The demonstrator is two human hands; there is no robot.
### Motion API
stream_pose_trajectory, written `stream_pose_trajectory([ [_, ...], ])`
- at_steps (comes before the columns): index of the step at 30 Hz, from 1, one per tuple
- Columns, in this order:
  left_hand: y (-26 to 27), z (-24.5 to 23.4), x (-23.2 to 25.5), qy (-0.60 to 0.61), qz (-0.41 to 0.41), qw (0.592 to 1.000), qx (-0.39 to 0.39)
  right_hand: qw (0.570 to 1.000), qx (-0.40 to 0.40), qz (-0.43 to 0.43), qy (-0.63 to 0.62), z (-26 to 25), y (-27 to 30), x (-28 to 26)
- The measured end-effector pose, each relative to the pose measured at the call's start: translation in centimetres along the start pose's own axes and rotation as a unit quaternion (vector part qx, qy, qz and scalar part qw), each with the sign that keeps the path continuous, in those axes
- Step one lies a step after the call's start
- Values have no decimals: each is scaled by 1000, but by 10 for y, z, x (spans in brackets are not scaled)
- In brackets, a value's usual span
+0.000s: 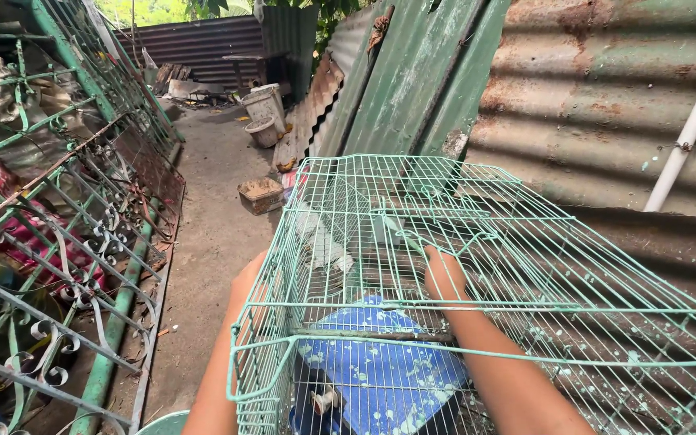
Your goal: The recorder is shown painting and repairing a green metal bird cage in an outdoor area.
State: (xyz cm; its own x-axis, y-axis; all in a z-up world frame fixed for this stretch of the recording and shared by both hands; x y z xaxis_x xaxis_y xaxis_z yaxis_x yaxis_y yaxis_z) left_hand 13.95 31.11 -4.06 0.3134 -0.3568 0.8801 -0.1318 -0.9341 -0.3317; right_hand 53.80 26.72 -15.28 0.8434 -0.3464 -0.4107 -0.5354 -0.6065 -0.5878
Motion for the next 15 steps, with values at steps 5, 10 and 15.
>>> stream_pose_trajectory([
  [5,-6,5,-14,-10,-2,1000,4,1000,-6,-7,27,-2,2,2],
  [10,-7,5,-17,-48,0,999,2,999,26,-28,-23,3,3,10],
  [15,-15,10,-41,-102,17,994,17,997,21,25,-69,0,6,11],
])
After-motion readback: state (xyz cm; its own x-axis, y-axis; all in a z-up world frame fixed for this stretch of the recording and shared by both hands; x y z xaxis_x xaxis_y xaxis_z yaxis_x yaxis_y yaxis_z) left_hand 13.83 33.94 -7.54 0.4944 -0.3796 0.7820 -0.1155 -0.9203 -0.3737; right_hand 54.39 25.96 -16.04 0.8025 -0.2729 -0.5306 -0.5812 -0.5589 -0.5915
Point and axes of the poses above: each hand's wrist, its own y-axis away from the middle knuckle, its own z-axis out of the palm, x = y × z, the point moved 2 cm from there along -y, towards the middle knuckle, and after that the axes turned 9 degrees about x, right-handed, at the moved point
